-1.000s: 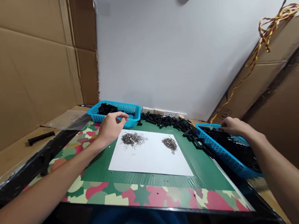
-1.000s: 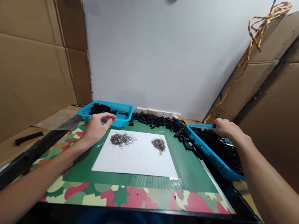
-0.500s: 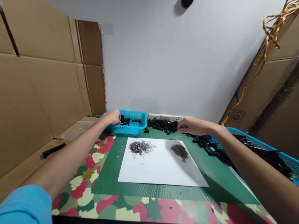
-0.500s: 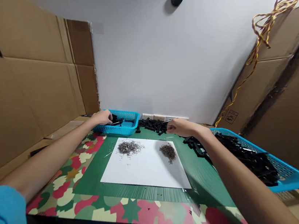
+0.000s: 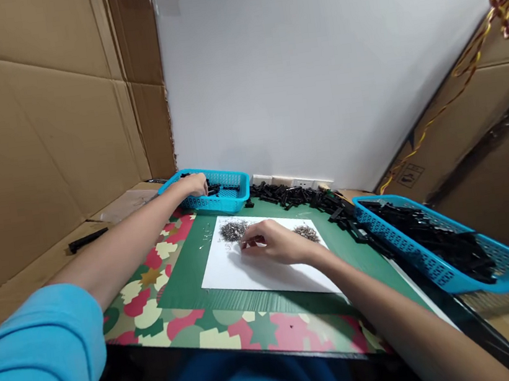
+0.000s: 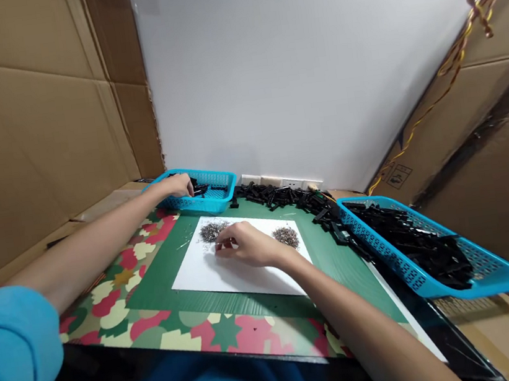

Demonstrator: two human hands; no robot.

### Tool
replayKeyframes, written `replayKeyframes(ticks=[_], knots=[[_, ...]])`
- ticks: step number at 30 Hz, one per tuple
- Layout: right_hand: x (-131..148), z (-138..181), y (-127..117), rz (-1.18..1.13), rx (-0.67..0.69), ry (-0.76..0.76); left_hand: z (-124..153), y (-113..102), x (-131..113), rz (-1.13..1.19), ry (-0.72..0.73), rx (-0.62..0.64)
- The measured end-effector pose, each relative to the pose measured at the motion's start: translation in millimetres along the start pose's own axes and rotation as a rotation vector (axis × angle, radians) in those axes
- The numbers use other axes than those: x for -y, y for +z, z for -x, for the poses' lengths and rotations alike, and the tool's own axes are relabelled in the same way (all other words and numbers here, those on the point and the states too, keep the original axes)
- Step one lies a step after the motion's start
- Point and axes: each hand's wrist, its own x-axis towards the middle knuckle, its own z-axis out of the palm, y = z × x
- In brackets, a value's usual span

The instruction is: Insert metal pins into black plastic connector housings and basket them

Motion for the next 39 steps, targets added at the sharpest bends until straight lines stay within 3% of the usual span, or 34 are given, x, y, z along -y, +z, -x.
replayKeyframes(ticks=[3,7,13,18,21,28,34,39], knots=[[-3.0,5.1,16.6,-0.032,-0.055,0.040,0.1,-1.4,1.1,0.005,-0.007,0.069],[-8.7,5.0,24.4,-0.078,-0.082,0.066,8.8,-8.4,2.5,0.075,0.031,0.048],[-11.2,3.7,23.8,-0.068,-0.061,0.070,30.3,-24.5,-4.4,0.299,0.152,-0.172],[-11.0,5.2,22.8,-0.099,-0.092,0.088,65.7,-7.6,-37.8,0.555,0.292,-0.310],[-9.5,5.3,22.2,-0.126,-0.085,0.127,92.4,13.7,-62.4,0.765,0.417,-0.244],[-6.7,5.6,23.2,-0.083,-0.014,0.102,138.1,58.6,-82.5,0.736,0.496,-0.241],[-4.2,8.0,19.0,-0.043,0.021,0.072,152.6,85.9,-88.4,1.031,0.316,-0.035],[1.8,11.4,6.4,-0.091,-0.067,0.037,158.5,78.0,-93.7,1.292,0.243,0.034]])
